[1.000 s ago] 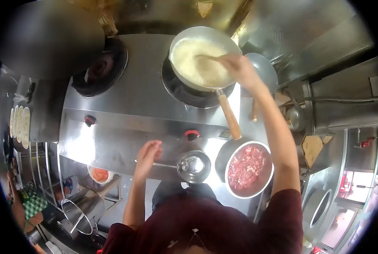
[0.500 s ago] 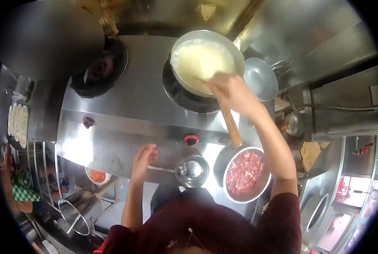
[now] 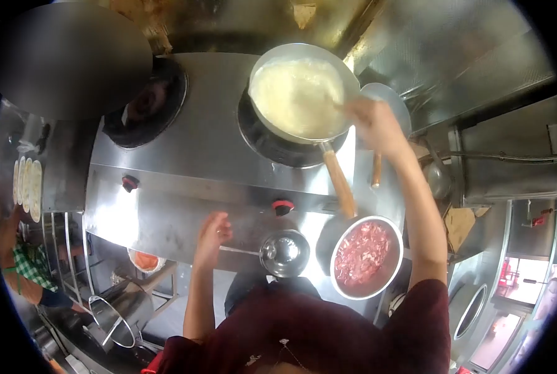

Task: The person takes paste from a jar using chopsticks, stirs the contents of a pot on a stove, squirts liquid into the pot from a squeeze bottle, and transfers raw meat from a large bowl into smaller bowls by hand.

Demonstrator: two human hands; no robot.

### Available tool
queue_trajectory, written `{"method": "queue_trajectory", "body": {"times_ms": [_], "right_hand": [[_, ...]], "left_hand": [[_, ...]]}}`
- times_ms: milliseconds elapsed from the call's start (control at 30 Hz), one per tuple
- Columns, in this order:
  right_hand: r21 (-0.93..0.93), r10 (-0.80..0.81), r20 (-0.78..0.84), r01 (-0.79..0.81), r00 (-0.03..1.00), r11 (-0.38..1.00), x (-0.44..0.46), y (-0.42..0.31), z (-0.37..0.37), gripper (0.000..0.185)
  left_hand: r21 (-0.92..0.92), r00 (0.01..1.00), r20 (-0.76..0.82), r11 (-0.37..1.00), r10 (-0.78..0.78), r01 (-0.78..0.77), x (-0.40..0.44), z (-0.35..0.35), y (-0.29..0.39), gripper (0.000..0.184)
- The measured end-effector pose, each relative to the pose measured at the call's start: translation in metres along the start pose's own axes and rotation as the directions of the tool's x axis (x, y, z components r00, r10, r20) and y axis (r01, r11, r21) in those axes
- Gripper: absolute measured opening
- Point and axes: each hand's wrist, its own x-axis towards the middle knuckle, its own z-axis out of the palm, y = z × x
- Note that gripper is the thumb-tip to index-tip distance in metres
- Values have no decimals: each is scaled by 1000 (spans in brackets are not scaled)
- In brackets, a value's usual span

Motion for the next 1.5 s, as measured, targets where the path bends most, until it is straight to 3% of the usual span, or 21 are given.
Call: {"method": "queue_trajectory", "body": {"times_ms": [100, 200, 233, 267, 400, 467, 533, 600, 667, 733, 800, 833, 933, 967, 1000, 1067, 1133, 1167, 1233, 1367, 1500], "right_hand": [[146, -65, 84, 52, 994, 988, -15, -42, 8, 15], [143, -155, -80, 165, 985, 976, 11, 4, 27, 15], [-3, -123, -129, 124, 984, 992, 11, 11, 21, 15], [-148, -94, -67, 83, 993, 985, 6, 8, 11, 13], [72, -149, 84, 143, 985, 987, -13, -46, 11, 10], [185, -236, -88, 249, 968, 951, 12, -11, 33, 14], [4, -97, -108, 99, 989, 995, 17, 4, 20, 15], [-54, 63, 6, -63, 998, 997, -1, -7, 2, 10], [5, -105, 43, 104, 994, 995, -14, -37, 5, 9], [145, -130, 109, 114, 985, 983, 1, -49, 12, 9], [202, -139, -65, 150, 988, 968, 20, -10, 24, 9], [199, -45, -133, 72, 990, 977, 20, 2, 21, 9], [-158, -13, 3, 14, 1000, 987, -12, -12, 2, 9], [-74, -106, -15, 104, 994, 992, -20, -24, 8, 9], [47, -40, 38, 39, 998, 998, -20, -49, 9, 10], [149, -122, -1, 121, 992, 981, -2, -34, 23, 12], [150, -107, -198, 138, 974, 979, 11, 12, 27, 15], [153, 84, -186, -56, 979, 987, 7, 19, 16, 18], [329, 243, -167, -178, 956, 927, -18, 12, -15, 23], [632, 432, -234, -201, 871, 748, -79, 2, -33, 27], [701, 574, -263, -255, 775, 666, -118, 21, -18, 27]], "left_hand": [[-61, 1000, 1, 998, -26, 26, 5, -14, -14, 26], [-103, 999, -23, 994, -33, 30, 0, -15, -11, 26], [-101, 999, -36, 994, -39, 35, -3, -15, -7, 26], [-103, 998, -52, 994, -36, 30, -1, -16, -3, 26], [-105, 996, -86, 994, -25, 16, 4, -34, -17, 25], [-108, 998, -67, 994, -23, 15, 6, -31, -14, 24], [-108, 996, -88, 994, -31, 21, -2, -23, -4, 23], [-117, 993, -113, 993, -27, 14, 1, -25, -1, 22], [-124, 990, -135, 992, -41, 24, 1, -30, -11, 22], [-115, 991, -119, 992, -64, 50, -3, -27, -11, 21], [-107, 993, -105, 993, -63, 51, -3, -23, -6, 21], [-99, 993, -103, 994, -64, 54, -4, -23, -4, 21], [-79, 988, -146, 996, -56, 45, 2, -28, -7, 21], [-68, 982, -179, 996, -67, 56, -1, -31, -11, 21], [-81, 984, -166, 995, -72, 59, -3, -32, -13, 21], [-109, 988, -139, 993, -60, 45, -2, -32, -12, 21], [-115, 994, -105, 993, -36, 24, -3, -28, -6, 22], [-119, 996, -91, 993, -25, 14, -3, -27, -4, 22], [-92, 996, -93, 996, -10, 1, 2, -30, -8, 24], [-4, 998, -63, 1000, -26, 26, 5, -18, -20, 28], [190, 961, 235, 976, -146, 102, 13, 31, -22, 31]]}}
